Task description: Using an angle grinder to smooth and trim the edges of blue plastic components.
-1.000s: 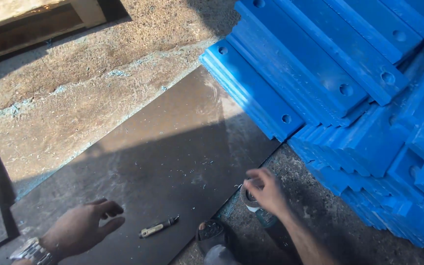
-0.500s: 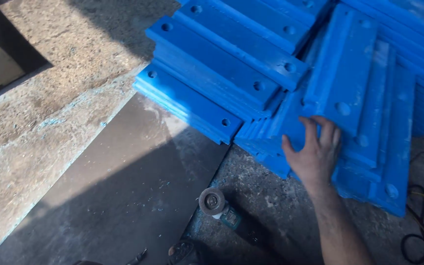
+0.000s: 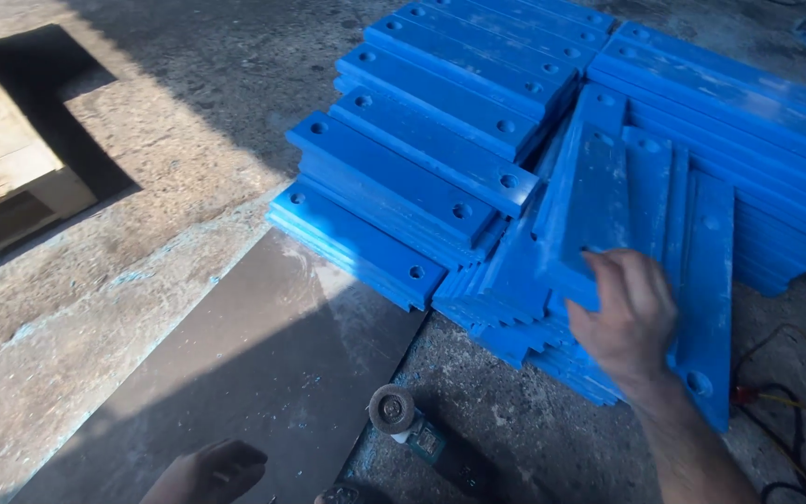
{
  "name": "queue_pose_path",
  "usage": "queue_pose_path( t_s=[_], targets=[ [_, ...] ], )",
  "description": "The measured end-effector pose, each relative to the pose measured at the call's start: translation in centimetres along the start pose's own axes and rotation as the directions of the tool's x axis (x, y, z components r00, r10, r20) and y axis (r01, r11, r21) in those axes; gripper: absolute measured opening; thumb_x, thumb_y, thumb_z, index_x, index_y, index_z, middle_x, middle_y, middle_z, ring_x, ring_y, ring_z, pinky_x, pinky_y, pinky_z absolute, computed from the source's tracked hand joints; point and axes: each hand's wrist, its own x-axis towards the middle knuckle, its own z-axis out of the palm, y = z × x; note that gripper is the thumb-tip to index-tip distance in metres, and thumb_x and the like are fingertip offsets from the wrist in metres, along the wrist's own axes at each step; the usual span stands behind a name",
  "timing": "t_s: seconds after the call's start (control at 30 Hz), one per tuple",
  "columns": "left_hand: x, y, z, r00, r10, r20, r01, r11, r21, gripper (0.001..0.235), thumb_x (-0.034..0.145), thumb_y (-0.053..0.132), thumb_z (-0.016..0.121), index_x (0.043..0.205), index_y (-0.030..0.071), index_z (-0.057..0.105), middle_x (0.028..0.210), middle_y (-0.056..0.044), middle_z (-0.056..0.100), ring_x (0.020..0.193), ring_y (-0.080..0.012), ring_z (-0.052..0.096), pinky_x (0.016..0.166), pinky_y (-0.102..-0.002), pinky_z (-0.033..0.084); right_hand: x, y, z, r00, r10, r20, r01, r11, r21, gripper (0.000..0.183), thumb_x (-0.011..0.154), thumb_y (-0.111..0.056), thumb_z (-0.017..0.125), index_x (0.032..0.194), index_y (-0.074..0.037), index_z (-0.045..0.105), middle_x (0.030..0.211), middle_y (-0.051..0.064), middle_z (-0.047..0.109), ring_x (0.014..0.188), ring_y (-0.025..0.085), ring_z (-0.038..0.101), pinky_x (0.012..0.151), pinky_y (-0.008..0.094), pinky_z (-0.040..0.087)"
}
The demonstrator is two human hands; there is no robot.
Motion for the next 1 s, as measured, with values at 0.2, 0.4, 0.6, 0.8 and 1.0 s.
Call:
queue_pose_path(
  t_s=[0.2, 0.4, 0.6, 0.8, 1.0],
  targets=[
    [-4.3, 11.7, -7.8, 0.980, 0.132, -0.148, -0.143, 0.987, -0.068, 0.037, 0.088, 0.037, 0.069, 0.117, 0.016, 0.077, 0.109, -0.002, 0.082, 0.099, -0.0173, 0.079, 0.089, -0.032, 0.063, -0.3, 5.1, -6.7, 0.970, 0.225, 0.086, -0.241, 0.891, 0.386, 0.027, 0.100, -0.017, 0.078, 0.119, -0.002, 0.068, 0.110, 0.011, 0.071, 0.098, 0.022, 0.073, 0.087, 0.037, 0.058],
    [-9.7, 15.8, -11.3, 0.586, 0.574, -0.571, -0.440, 0.818, 0.370, 0.061, 0.079, 0.034, 0.078, 0.131, 0.007, 0.061, 0.129, -0.015, 0.062, 0.117, -0.0333, 0.060, 0.094, -0.045, 0.051, -1.2, 0.6, -1.9, 0.959, 0.049, 0.278, -0.265, 0.490, 0.830, 0.032, 0.091, -0.009, 0.076, 0.120, 0.002, 0.068, 0.112, 0.018, 0.069, 0.099, 0.025, 0.073, 0.089, 0.042, 0.058],
    [-12.3, 11.1, -10.8, 0.608, 0.665, -0.433, -0.542, 0.746, 0.386, 0.053, 0.083, 0.042, 0.080, 0.117, 0.006, 0.060, 0.111, -0.012, 0.066, 0.103, -0.0320, 0.066, 0.084, -0.047, 0.053, 1.3, -12.1, 2.8, 0.881, -0.304, 0.362, -0.378, 0.005, 0.926, 0.044, 0.078, -0.001, 0.079, 0.121, 0.004, 0.070, 0.116, 0.023, 0.067, 0.107, 0.029, 0.072, 0.095, 0.043, 0.057],
    [-11.7, -1.8, -5.1, 0.808, 0.327, -0.490, -0.253, 0.944, 0.214, 0.035, 0.085, 0.032, 0.076, 0.102, 0.007, 0.059, 0.094, -0.010, 0.065, 0.088, -0.0333, 0.067, 0.069, -0.047, 0.056, 3.1, -28.5, 8.9, 0.784, -0.421, 0.456, -0.262, 0.441, 0.858, 0.055, 0.071, -0.008, 0.084, 0.122, -0.001, 0.066, 0.118, 0.016, 0.064, 0.111, 0.025, 0.066, 0.094, 0.036, 0.055],
    [-7.0, -11.3, -0.6, 0.814, 0.099, -0.572, -0.002, 0.986, 0.167, 0.034, 0.081, 0.027, 0.077, 0.102, 0.006, 0.059, 0.098, -0.012, 0.065, 0.095, -0.0342, 0.065, 0.075, -0.048, 0.055, -12.0, -25.8, 15.3, 0.904, -0.104, 0.414, -0.217, 0.723, 0.656, 0.044, 0.089, -0.013, 0.082, 0.128, -0.001, 0.065, 0.128, 0.016, 0.057, 0.119, 0.025, 0.064, 0.100, 0.037, 0.058]
  ],
)
